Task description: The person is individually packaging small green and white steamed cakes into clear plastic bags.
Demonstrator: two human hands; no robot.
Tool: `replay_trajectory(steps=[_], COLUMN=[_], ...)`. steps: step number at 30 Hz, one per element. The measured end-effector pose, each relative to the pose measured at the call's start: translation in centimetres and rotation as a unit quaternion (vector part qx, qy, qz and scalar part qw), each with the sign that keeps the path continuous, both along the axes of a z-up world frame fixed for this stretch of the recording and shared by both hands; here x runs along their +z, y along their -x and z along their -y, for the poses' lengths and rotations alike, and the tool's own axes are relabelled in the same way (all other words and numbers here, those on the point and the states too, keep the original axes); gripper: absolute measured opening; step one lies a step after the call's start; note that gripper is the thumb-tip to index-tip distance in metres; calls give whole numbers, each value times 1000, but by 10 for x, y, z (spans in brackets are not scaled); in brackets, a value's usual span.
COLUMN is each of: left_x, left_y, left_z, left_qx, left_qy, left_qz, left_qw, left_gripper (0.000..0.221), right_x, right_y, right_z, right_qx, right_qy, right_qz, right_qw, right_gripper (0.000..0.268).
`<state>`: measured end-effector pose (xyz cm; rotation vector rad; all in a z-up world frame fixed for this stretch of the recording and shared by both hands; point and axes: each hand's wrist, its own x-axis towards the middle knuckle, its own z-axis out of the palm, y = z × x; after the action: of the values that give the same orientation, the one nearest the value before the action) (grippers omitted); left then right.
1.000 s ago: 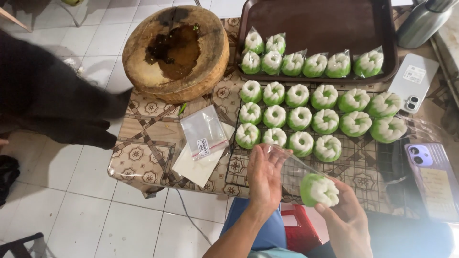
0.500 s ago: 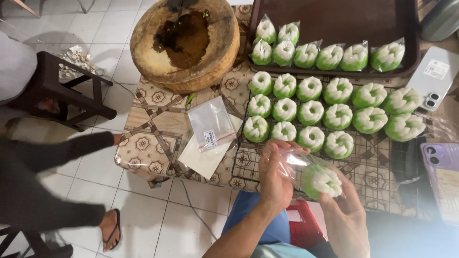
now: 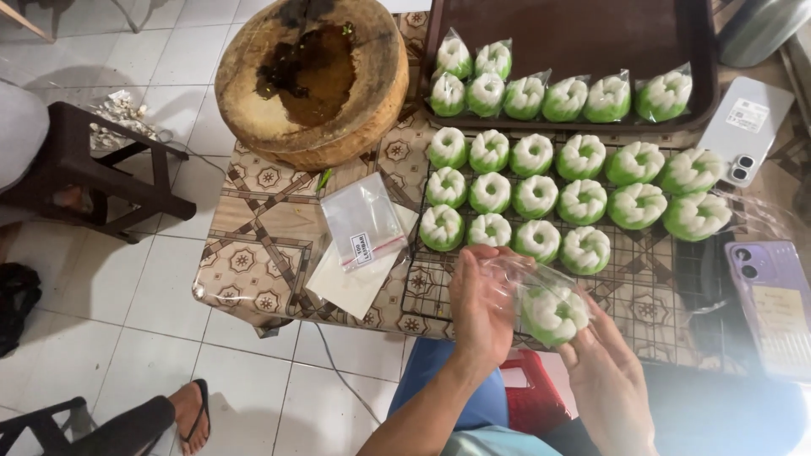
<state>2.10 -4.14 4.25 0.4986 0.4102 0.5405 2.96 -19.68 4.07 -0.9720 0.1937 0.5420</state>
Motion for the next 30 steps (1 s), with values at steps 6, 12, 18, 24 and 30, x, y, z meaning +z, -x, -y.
replay_trajectory(steps=[6, 12, 18, 24, 30], left_x=[2, 0, -10, -6, -7], left_y=[-3, -3, -6, -5, -2], left_z=[-4, -2, -4, -1, 5], left_qx=[-12, 1, -27, -27, 14], left_qy=[20, 23, 51, 36, -59], left_qz=[-30, -1, 79, 28, 3], left_qw=[999, 1000, 995, 999, 998], left_gripper=[43, 42, 41, 43, 41], right_x=[-33, 44, 37, -9, -32], right_y=[-2, -11, -10, -7, -2], right_z=[11, -17, -15, 3, 16], right_qx=[-22, -23, -24, -4, -11], right_qy=[-40, 27, -6, -180, -148], right_qz=[-55, -157, -162, -70, -77], right_qw=[997, 987, 986, 981, 986], right_gripper=[41, 50, 60, 50, 39])
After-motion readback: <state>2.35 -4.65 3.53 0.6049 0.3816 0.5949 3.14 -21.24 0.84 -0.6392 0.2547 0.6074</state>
